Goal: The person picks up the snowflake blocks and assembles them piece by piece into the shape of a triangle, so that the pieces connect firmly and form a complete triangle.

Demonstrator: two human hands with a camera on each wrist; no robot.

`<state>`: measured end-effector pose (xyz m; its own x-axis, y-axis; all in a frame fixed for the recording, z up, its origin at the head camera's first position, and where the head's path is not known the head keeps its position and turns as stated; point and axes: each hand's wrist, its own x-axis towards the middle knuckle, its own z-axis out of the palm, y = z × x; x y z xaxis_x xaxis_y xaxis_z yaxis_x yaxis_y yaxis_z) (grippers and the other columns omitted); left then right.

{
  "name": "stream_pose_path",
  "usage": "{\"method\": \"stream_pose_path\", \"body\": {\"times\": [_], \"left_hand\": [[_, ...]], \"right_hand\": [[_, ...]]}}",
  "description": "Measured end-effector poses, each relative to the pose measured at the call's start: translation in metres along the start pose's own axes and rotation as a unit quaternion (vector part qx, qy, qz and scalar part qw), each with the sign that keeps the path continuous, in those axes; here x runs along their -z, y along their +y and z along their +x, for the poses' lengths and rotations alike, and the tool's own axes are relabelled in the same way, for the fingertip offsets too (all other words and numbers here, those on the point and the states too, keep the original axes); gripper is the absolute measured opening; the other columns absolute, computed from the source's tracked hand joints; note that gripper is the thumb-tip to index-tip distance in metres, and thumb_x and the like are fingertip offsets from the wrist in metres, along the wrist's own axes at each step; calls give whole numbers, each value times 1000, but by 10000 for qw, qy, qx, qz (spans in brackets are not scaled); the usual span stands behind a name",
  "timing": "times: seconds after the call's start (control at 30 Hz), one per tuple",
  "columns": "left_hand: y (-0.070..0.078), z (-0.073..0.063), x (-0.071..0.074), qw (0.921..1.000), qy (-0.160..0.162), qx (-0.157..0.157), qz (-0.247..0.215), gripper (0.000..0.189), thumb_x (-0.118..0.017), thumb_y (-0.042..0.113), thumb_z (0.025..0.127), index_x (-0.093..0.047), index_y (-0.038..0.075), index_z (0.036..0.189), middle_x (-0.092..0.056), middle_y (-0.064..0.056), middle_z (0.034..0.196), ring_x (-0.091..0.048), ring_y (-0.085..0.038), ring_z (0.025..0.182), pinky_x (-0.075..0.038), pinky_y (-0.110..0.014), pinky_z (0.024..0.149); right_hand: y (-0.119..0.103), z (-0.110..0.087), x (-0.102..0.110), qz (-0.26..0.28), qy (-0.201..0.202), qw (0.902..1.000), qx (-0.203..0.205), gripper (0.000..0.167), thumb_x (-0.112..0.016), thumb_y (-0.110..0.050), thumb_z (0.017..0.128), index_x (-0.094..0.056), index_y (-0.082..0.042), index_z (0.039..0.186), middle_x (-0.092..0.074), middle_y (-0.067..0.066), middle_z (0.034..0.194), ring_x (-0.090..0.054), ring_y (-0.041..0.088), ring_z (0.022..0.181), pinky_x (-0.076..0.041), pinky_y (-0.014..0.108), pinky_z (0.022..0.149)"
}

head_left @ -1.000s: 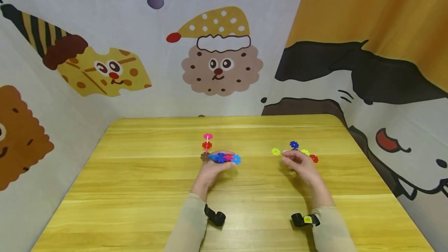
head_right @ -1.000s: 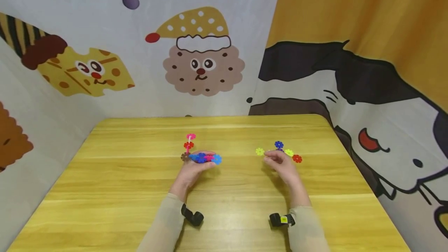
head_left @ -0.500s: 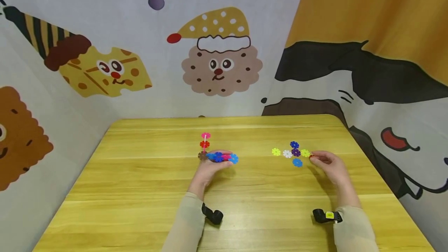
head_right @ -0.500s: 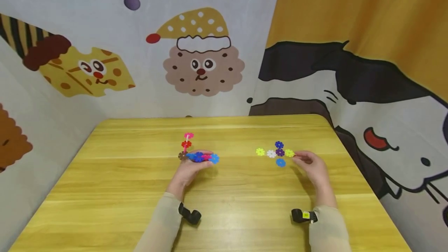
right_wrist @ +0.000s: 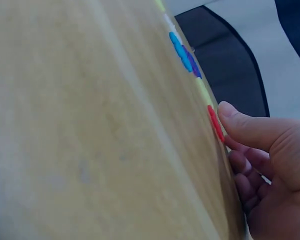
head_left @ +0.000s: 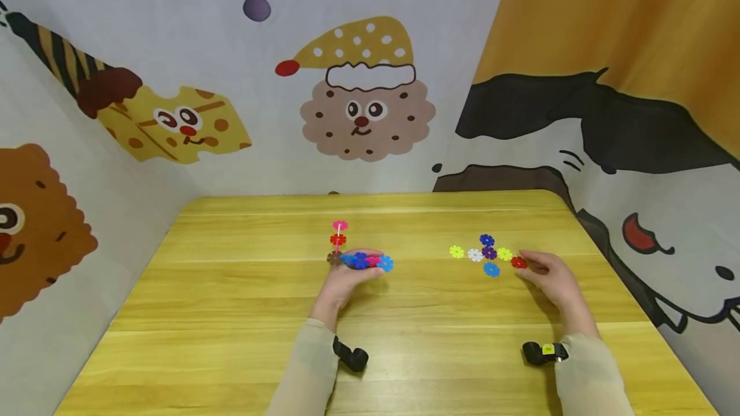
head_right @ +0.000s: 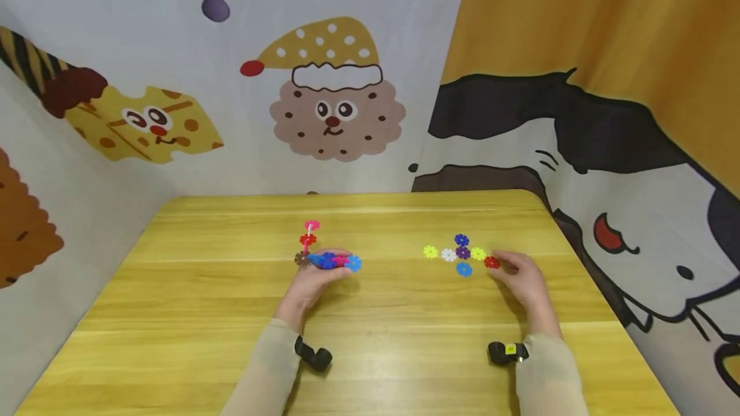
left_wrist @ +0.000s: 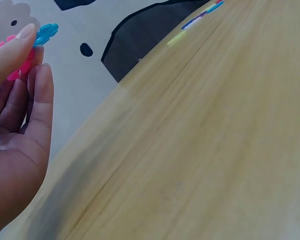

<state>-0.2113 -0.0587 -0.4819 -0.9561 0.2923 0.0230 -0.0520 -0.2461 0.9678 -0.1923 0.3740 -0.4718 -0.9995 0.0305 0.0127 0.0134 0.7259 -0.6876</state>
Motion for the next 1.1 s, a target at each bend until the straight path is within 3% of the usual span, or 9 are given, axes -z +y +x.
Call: {"method": "stream_pose_path", "body": {"times": [0.17,0.4,0.6,0.8,1.1], "left_hand": [[-3,-1,1,10000,2,-40,-39,38,-84,3,77,-70,-2,112,-71,-12,109,-66,-24,103,-52,-35,92],[-8,-1,0,9999,-62,-33,-147,42,-82,0,77,-67,-8,115,-71,-12,109,-67,-26,103,-52,-36,93],[-11,-2,-1,9997,-59,-113,-188,41,-80,-3,78,-65,-10,115,-72,-12,107,-67,-25,102,-53,-36,92],[-14,-4,-1,9995,-43,-216,-235,38,-81,-1,78,-68,-5,113,-71,-11,108,-67,-24,102,-53,-35,92],[-12,-3,-1,9995,-25,-98,-284,38,-78,-6,79,-66,-9,115,-71,-12,108,-67,-26,103,-53,-35,91]], "right_hand": [[5,2,-4,-145,101,9998,88,49,-69,-17,94,-55,7,134,-45,33,129,-45,50,117,-38,63,98],[12,7,-9,-463,309,9981,275,31,-71,-13,93,-65,7,116,-54,28,114,-53,43,102,-44,57,89],[11,4,-9,-509,223,9983,190,29,-72,-11,91,-62,7,112,-57,25,108,-53,38,96,-44,50,83],[10,1,-9,-442,138,9989,-27,36,-72,-14,91,-59,9,116,-59,23,103,-54,34,90,-44,43,76],[-2,-9,-15,-249,445,9984,-243,26,-72,-18,93,-64,5,103,-65,13,92,-55,24,82,-44,31,68]]}}
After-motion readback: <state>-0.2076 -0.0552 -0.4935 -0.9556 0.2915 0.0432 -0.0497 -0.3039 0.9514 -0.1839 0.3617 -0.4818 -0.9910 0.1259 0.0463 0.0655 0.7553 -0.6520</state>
